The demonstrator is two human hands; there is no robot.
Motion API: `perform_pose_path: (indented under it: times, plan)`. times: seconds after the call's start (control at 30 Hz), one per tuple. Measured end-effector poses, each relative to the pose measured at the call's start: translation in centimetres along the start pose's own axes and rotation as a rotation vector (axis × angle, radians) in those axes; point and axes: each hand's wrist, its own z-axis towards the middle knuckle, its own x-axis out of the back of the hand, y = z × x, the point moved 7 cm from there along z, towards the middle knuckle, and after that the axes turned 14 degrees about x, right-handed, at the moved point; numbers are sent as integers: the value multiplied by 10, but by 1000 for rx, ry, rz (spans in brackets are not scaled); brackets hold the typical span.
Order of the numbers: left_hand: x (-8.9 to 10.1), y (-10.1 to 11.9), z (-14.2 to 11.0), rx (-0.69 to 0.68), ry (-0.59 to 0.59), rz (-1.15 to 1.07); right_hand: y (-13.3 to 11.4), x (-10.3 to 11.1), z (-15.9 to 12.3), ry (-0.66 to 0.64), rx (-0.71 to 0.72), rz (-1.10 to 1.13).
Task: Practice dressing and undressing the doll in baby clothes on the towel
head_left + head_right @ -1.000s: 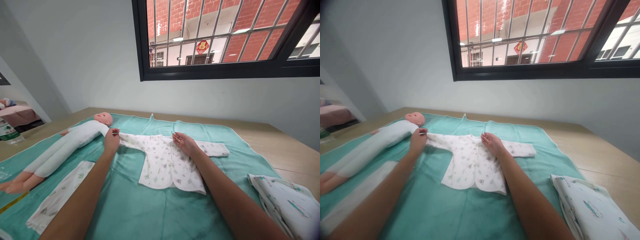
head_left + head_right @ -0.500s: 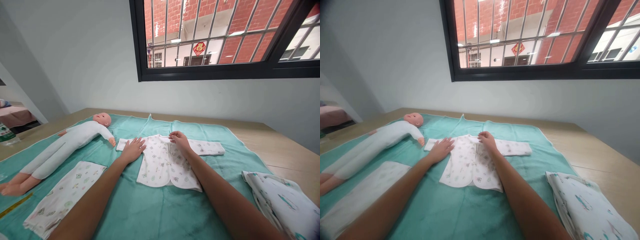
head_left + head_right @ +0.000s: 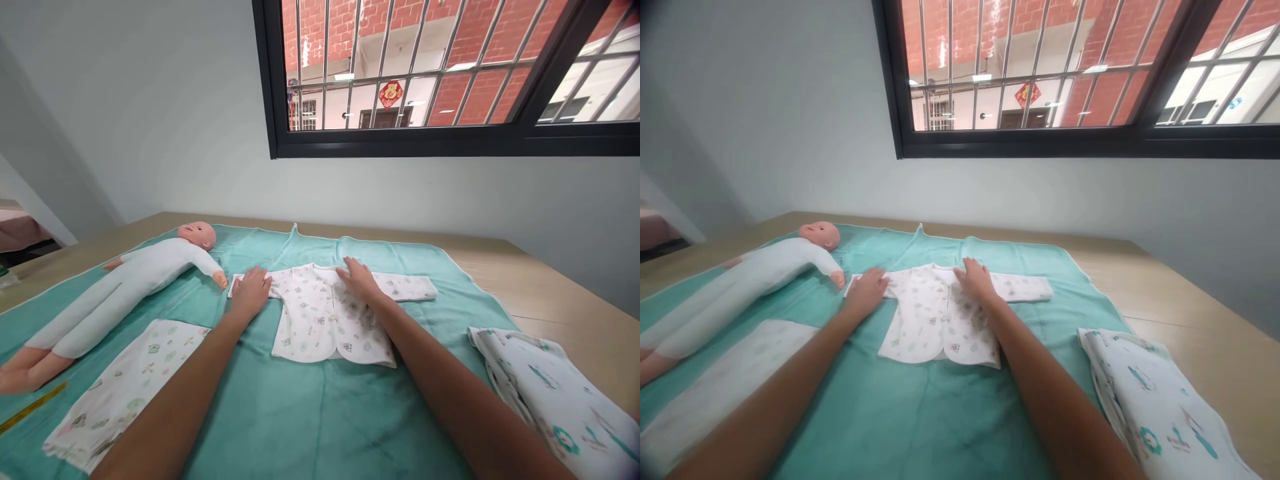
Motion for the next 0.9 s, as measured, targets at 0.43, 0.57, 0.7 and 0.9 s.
perform_pose_path:
  times: [0.43,0.57,0.7,0.9]
  plan:
    - [0,12,-6,-72,18,-4,82,126,-104,168,-669,-586]
    - [5,-2,-4,-19,44,98,93,126,-115,223,-688,-583]
    - [20,-14,-1,30,184,240,100,130,-114,250,-693,-509]
    - [33,-37,6,157,173,247,102,134,-113,395,-697,-276]
